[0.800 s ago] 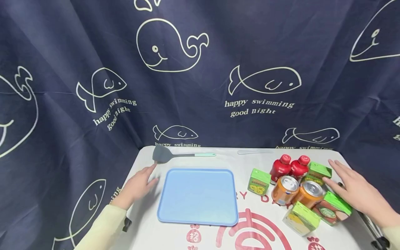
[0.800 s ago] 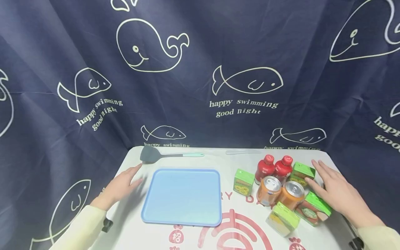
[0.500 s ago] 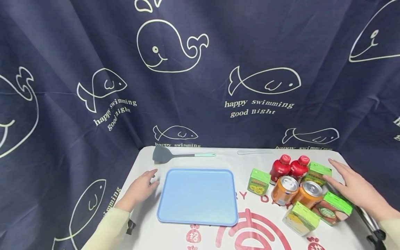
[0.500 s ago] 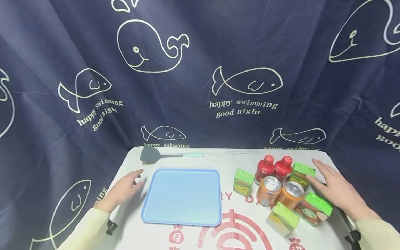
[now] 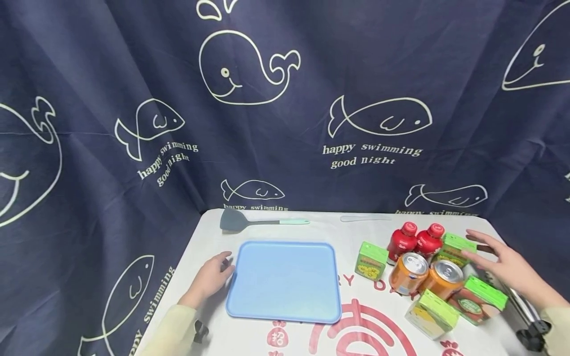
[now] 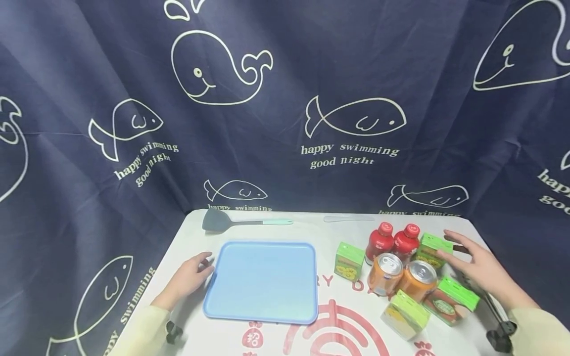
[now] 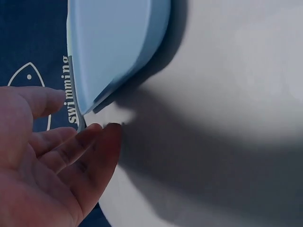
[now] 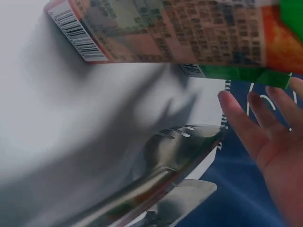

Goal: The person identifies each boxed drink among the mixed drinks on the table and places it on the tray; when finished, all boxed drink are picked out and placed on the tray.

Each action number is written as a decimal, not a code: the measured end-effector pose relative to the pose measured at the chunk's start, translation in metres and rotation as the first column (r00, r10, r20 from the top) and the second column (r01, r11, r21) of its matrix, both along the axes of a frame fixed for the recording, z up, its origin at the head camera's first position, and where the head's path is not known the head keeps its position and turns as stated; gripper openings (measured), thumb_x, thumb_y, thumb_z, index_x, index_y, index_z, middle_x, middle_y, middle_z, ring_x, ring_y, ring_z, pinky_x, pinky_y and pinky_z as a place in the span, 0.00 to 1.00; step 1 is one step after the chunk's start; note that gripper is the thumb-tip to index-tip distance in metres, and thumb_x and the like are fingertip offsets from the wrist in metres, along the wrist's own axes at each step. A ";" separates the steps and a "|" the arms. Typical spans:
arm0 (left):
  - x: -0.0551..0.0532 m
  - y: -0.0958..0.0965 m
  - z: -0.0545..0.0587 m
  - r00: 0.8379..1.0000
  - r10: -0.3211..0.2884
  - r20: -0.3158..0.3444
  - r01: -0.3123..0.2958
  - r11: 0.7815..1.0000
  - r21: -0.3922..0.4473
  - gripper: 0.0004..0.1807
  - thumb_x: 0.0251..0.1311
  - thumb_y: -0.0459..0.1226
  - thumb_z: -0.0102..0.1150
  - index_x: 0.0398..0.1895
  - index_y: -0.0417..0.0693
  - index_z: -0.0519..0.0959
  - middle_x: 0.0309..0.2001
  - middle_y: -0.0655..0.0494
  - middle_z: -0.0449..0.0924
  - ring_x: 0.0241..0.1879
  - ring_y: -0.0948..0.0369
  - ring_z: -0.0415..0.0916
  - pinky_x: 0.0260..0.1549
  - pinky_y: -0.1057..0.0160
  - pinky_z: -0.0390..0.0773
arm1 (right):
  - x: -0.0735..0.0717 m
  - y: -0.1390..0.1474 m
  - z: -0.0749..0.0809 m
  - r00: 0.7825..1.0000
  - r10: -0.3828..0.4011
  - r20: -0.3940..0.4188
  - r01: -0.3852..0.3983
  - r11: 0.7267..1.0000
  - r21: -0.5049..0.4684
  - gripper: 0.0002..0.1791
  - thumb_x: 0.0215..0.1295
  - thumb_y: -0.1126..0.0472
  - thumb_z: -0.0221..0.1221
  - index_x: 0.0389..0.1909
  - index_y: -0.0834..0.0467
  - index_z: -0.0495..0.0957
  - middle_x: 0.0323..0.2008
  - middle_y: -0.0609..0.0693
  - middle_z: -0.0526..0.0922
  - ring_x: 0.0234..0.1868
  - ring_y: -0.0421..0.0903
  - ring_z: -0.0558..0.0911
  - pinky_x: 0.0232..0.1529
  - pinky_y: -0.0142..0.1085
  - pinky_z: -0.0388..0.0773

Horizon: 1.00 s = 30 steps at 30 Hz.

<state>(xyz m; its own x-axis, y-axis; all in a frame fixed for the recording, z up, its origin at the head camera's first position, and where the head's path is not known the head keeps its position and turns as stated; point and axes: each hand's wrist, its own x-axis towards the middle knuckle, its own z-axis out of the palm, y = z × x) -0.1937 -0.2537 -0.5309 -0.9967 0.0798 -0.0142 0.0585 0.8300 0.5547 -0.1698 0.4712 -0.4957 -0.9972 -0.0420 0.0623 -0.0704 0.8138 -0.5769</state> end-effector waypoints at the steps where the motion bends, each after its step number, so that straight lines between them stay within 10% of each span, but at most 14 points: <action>1: 0.000 0.001 -0.002 1.000 0.008 0.000 -0.008 1.000 0.010 0.27 0.72 0.38 0.62 0.69 0.33 0.73 0.50 0.43 0.83 0.51 0.44 0.82 0.54 0.41 0.79 | 0.000 0.000 -0.002 1.000 0.001 0.012 -0.001 1.000 -0.018 0.43 0.76 0.48 0.63 0.78 0.69 0.56 0.68 0.78 0.64 0.60 0.79 0.68 0.47 0.69 0.74; 9: 0.005 0.009 -0.016 0.999 0.052 0.010 -0.052 0.990 0.131 0.26 0.70 0.35 0.63 0.68 0.33 0.74 0.42 0.53 0.82 0.43 0.54 0.82 0.43 0.51 0.85 | 0.000 0.002 -0.015 1.000 0.013 0.018 -0.009 0.983 -0.184 0.39 0.74 0.53 0.65 0.74 0.70 0.61 0.54 0.48 0.76 0.43 0.25 0.77 0.35 0.39 0.87; 20: 0.010 0.015 -0.027 0.997 0.076 0.010 -0.077 0.987 0.139 0.31 0.69 0.32 0.63 0.74 0.37 0.69 0.59 0.41 0.79 0.61 0.41 0.77 0.59 0.41 0.76 | 0.001 0.003 -0.022 1.000 0.002 0.001 -0.002 0.953 -0.303 0.31 0.75 0.58 0.65 0.70 0.68 0.64 0.43 0.29 0.78 0.40 0.28 0.82 0.34 0.37 0.87; 30: 0.011 0.008 -0.036 0.998 0.051 0.023 -0.054 0.981 0.185 0.30 0.69 0.30 0.61 0.74 0.40 0.71 0.53 0.54 0.78 0.57 0.49 0.77 0.60 0.44 0.76 | -0.001 0.007 -0.028 1.000 -0.010 0.023 0.019 0.913 -0.408 0.28 0.74 0.59 0.65 0.71 0.58 0.70 0.43 0.25 0.81 0.41 0.29 0.84 0.36 0.37 0.87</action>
